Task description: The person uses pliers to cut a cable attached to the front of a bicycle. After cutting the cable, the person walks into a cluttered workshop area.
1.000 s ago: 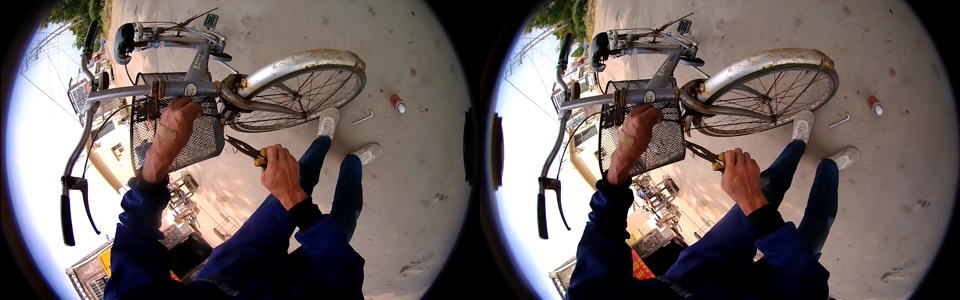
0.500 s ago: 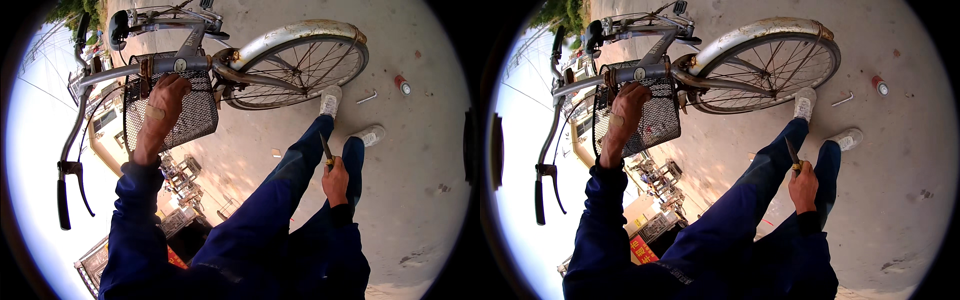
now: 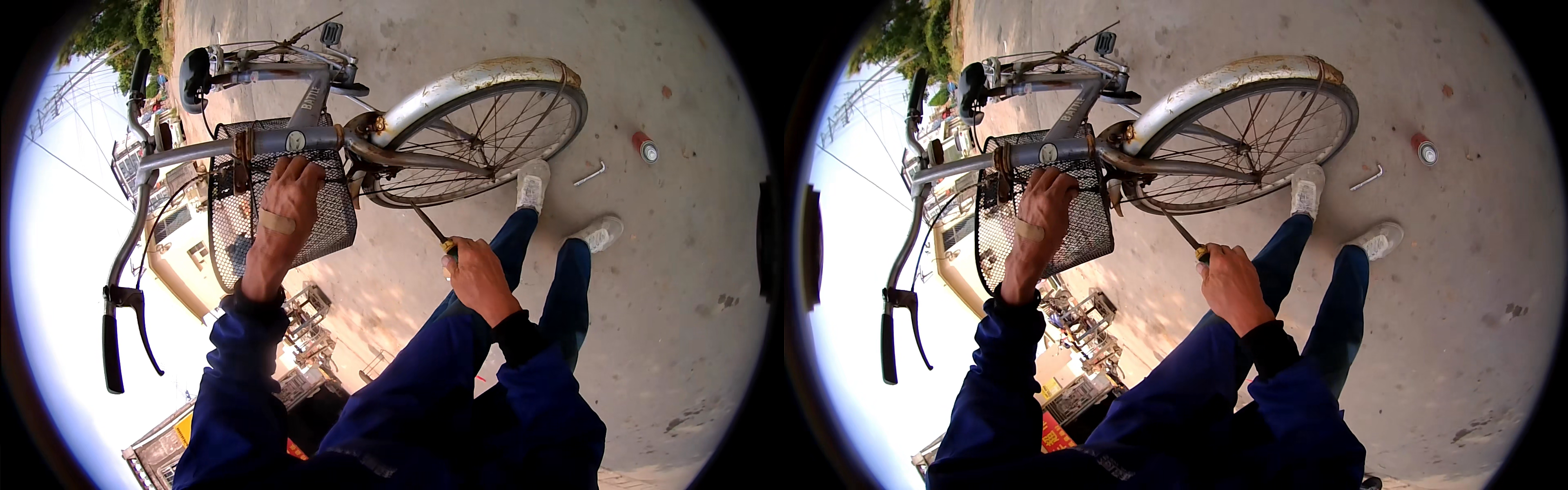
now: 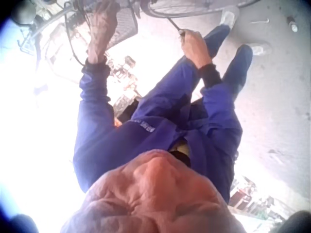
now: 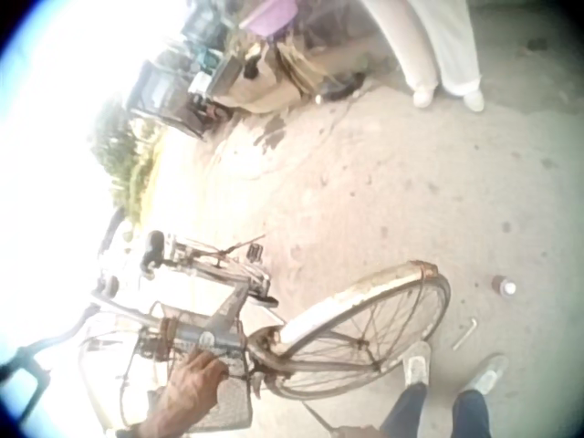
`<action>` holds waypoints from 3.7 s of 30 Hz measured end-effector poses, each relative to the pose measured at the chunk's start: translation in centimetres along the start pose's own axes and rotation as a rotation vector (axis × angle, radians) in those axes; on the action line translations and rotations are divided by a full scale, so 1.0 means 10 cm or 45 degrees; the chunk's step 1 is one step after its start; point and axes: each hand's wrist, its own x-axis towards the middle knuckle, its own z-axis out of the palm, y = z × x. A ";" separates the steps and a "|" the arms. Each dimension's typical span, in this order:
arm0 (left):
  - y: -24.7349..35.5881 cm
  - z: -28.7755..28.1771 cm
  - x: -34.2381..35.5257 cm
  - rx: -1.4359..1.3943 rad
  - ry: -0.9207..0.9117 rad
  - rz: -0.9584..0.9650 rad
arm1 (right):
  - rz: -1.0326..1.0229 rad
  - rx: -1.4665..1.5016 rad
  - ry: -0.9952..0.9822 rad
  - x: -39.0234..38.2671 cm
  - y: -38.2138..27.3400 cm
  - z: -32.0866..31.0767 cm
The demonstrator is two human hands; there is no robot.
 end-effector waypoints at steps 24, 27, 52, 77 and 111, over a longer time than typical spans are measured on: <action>-0.01 0.04 0.05 0.026 -0.029 0.034 | -0.140 -0.258 0.316 0.43 -0.46 0.36; 0.01 0.06 0.04 0.003 -0.024 0.018 | -0.159 -0.307 0.312 0.46 -0.43 0.32; 0.01 0.05 -0.05 0.011 -0.023 0.024 | 0.055 -0.168 0.008 0.40 -0.65 0.06; -2.46 -0.58 -0.02 -3.148 0.591 -0.804 | 0.153 -0.600 0.003 0.33 -0.95 -0.19; -0.36 -1.70 -1.84 -1.782 1.833 -0.526 | 1.002 0.156 0.340 -3.34 -0.56 -2.38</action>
